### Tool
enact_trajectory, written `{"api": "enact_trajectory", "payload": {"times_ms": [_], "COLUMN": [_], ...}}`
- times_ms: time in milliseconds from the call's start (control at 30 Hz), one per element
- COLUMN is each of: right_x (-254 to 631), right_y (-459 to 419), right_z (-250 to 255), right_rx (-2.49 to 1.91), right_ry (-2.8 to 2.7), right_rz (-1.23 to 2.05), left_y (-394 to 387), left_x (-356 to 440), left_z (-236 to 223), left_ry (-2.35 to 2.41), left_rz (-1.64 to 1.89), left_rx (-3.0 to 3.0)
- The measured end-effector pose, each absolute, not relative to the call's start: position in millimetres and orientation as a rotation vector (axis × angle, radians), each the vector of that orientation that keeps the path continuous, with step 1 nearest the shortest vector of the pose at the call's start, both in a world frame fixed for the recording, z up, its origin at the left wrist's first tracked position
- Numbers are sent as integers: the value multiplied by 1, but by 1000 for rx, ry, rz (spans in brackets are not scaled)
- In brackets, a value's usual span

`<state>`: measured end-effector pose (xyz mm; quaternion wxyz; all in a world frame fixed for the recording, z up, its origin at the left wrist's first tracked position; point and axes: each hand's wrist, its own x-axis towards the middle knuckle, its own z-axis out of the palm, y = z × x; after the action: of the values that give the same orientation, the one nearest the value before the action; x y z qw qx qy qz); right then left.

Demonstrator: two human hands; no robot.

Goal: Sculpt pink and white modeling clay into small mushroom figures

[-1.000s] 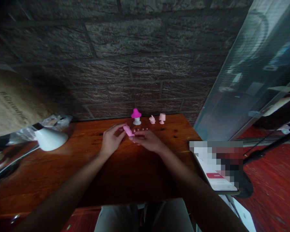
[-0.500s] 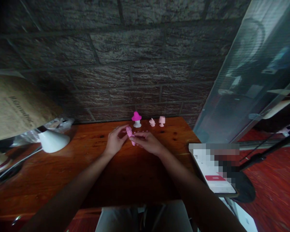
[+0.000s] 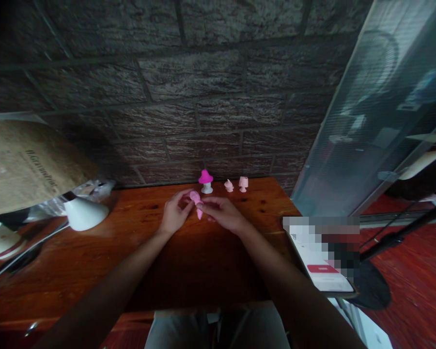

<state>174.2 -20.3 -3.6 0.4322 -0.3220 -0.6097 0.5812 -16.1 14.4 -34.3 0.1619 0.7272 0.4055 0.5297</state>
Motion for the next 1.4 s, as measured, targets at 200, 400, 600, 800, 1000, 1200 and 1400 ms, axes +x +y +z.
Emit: {"api": "enact_trajectory", "payload": {"times_ms": [200,400,600,800,1000,1200,1400], "right_x": [176,176,176,177,178,177,177], "right_y": [-22,-21,-20,-21,-21,-20,-18], "right_z": [2,1,0,0,1,0,-4], "right_rx": [-791,-772,-766,-803,-799,-791,-781], "right_ry": [-1497,-1479,-1477,-1468,-1467,-1457,-1439], "right_rz": [1439,1402,1424,1492,1476,1502,1482], "left_y": [16,15,16,17,16,18,19], "left_x": [-17,-18,-19,-24,-22,-23,-24], "left_z": [-38,-36,-36,-35,-38,-39,-38], "left_ry": [1064,1051,1047,1046,951,967,983], "left_rz": [1349,1341,1296,1324,1293,1265,1294], "left_rx": [2026,1985,1970,1927,1913,1909,1903]}}
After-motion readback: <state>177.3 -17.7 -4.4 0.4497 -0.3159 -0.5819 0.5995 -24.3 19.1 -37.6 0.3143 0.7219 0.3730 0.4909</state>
